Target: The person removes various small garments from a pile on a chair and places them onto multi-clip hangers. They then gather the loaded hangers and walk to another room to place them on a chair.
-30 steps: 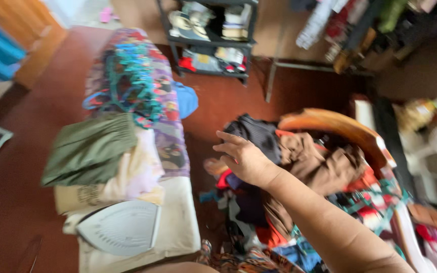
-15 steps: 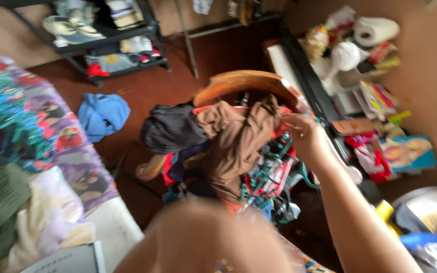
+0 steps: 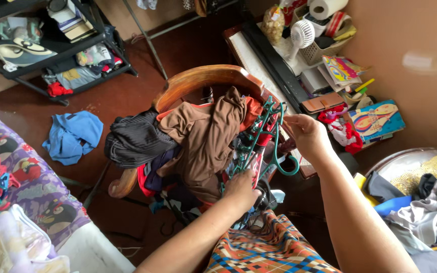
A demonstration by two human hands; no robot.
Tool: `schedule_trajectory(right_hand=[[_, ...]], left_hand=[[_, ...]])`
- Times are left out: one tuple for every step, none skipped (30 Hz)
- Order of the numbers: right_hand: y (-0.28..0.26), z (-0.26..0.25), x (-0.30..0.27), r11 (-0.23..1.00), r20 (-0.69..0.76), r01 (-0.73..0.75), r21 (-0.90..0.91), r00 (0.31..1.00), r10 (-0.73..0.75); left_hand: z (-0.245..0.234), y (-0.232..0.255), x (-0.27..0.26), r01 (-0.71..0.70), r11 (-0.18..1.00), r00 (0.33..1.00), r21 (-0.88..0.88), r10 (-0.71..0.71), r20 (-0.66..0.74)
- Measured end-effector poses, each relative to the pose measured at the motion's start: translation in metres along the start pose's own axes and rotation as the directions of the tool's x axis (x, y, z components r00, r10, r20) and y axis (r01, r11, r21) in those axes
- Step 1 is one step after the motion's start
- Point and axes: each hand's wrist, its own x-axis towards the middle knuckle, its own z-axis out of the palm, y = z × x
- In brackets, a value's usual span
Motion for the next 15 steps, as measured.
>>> schedule_trajectory(right_hand=[[0.005, -0.001, 0.000, 1.000, 0.005, 0.001, 0.006, 1.000, -0.001], [0.010, -0.001, 0.002, 1.000, 0.013, 0.005, 0.012, 1.000, -0.005], [0.016, -0.001, 0.003, 1.000, 0.022, 0.009, 0.017, 1.000, -0.009], [0.022, 0.001, 0.005, 0.999, 0.020, 0.020, 0.048, 1.000, -0.021], [0.029, 0.003, 0.006, 0.996, 0.017, 0.030, 0.078, 0.999, -0.032], [0.036, 0.007, 0.007, 0.993, 0.014, 0.041, 0.109, 0.999, -0.043], [0.042, 0.011, 0.008, 0.992, 0.019, -0.016, 0.124, 1.000, 0.014], [0.048, 0.015, 0.009, 0.987, 0.026, -0.074, 0.139, 0.997, 0.071], [0.052, 0.021, 0.009, 0.979, 0.035, -0.132, 0.153, 0.991, 0.128], [0.057, 0.028, 0.007, 0.962, 0.075, -0.169, 0.215, 0.985, 0.156], [0.059, 0.037, 0.004, 0.939, 0.116, -0.207, 0.275, 0.977, 0.181], [0.061, 0.042, 0.000, 0.911, 0.158, -0.246, 0.331, 0.966, 0.203], [0.061, 0.048, -0.006, 0.908, 0.245, -0.263, 0.326, 0.951, 0.187], [0.059, 0.057, -0.013, 0.905, 0.329, -0.279, 0.321, 0.929, 0.170], [0.056, 0.067, -0.019, 0.902, 0.410, -0.295, 0.314, 0.899, 0.151]], left_hand=[[0.003, -0.002, -0.001, 0.003, 0.998, 1.000, -0.064, -0.003, -0.006], [0.004, -0.004, -0.001, 0.007, 0.992, 1.000, -0.130, -0.010, -0.015], [0.004, -0.006, -0.001, 0.012, 0.981, 1.000, -0.194, -0.017, -0.024], [0.003, -0.008, 0.000, -0.014, 0.973, 0.998, -0.231, 0.000, -0.061], [0.000, -0.012, 0.001, -0.041, 0.963, 0.995, -0.266, 0.015, -0.099], [-0.003, -0.015, 0.001, -0.069, 0.952, 0.990, -0.299, 0.029, -0.136], [-0.006, -0.019, 0.003, -0.027, 0.930, 0.994, -0.366, -0.014, -0.110], [-0.010, -0.022, 0.006, 0.017, 0.903, 0.995, -0.430, -0.057, -0.080], [-0.014, -0.026, 0.010, 0.062, 0.869, 0.994, -0.491, -0.097, -0.048], [-0.018, -0.030, 0.015, 0.051, 0.789, 0.991, -0.613, -0.116, -0.067], [-0.023, -0.035, 0.022, 0.035, 0.692, 0.987, -0.721, -0.137, -0.084], [-0.026, -0.039, 0.028, 0.013, 0.582, 0.982, -0.813, -0.159, -0.098], [-0.028, -0.043, 0.030, 0.007, 0.548, 0.988, -0.836, -0.132, -0.079], [-0.031, -0.046, 0.033, 0.000, 0.514, 0.993, -0.858, -0.102, -0.061], [-0.032, -0.048, 0.034, -0.005, 0.480, 0.996, -0.877, -0.072, -0.045]])
